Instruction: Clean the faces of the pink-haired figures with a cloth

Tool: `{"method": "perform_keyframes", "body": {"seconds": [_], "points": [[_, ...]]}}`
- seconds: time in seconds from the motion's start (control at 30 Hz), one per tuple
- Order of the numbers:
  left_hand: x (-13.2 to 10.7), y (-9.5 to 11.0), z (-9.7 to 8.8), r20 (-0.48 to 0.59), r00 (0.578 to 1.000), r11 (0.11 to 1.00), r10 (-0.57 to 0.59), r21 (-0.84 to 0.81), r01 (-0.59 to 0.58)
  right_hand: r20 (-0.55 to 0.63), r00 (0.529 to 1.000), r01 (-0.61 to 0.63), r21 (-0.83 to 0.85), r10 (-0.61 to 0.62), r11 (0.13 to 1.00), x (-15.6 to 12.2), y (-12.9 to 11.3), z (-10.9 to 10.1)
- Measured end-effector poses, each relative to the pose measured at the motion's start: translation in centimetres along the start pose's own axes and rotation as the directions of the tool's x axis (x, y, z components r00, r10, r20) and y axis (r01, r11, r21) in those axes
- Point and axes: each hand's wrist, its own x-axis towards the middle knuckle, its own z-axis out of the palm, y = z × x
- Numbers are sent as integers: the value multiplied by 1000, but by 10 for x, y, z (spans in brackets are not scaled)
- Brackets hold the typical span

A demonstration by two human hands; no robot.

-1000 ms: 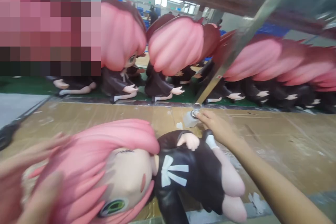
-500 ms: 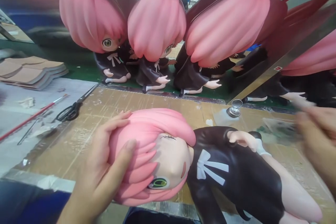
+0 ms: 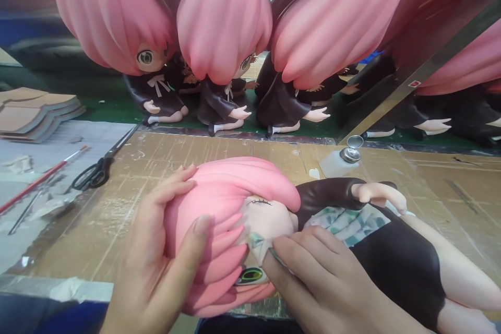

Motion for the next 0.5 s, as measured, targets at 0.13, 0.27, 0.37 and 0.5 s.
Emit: {"method": "perform_keyframes", "body": {"seconds": [0.13, 0.27, 0.37, 0.5], "points": [[7, 2, 5, -23, 999, 998, 25, 50, -24, -99, 993, -63, -62, 56, 996, 13, -7, 4], [4, -1, 5, -26, 999, 999, 28, 31, -27, -123, 989, -88, -34, 83, 996, 8, -7, 6], [-1, -4, 4, -51, 999, 1000, -9, -11, 9, -65, 994, -90, -31, 88, 995, -2, -6, 1], [-5, 0, 5, -88, 992, 995, -89, -47, 85, -84, 990, -116, -14, 114, 993, 0, -8, 1]]}}
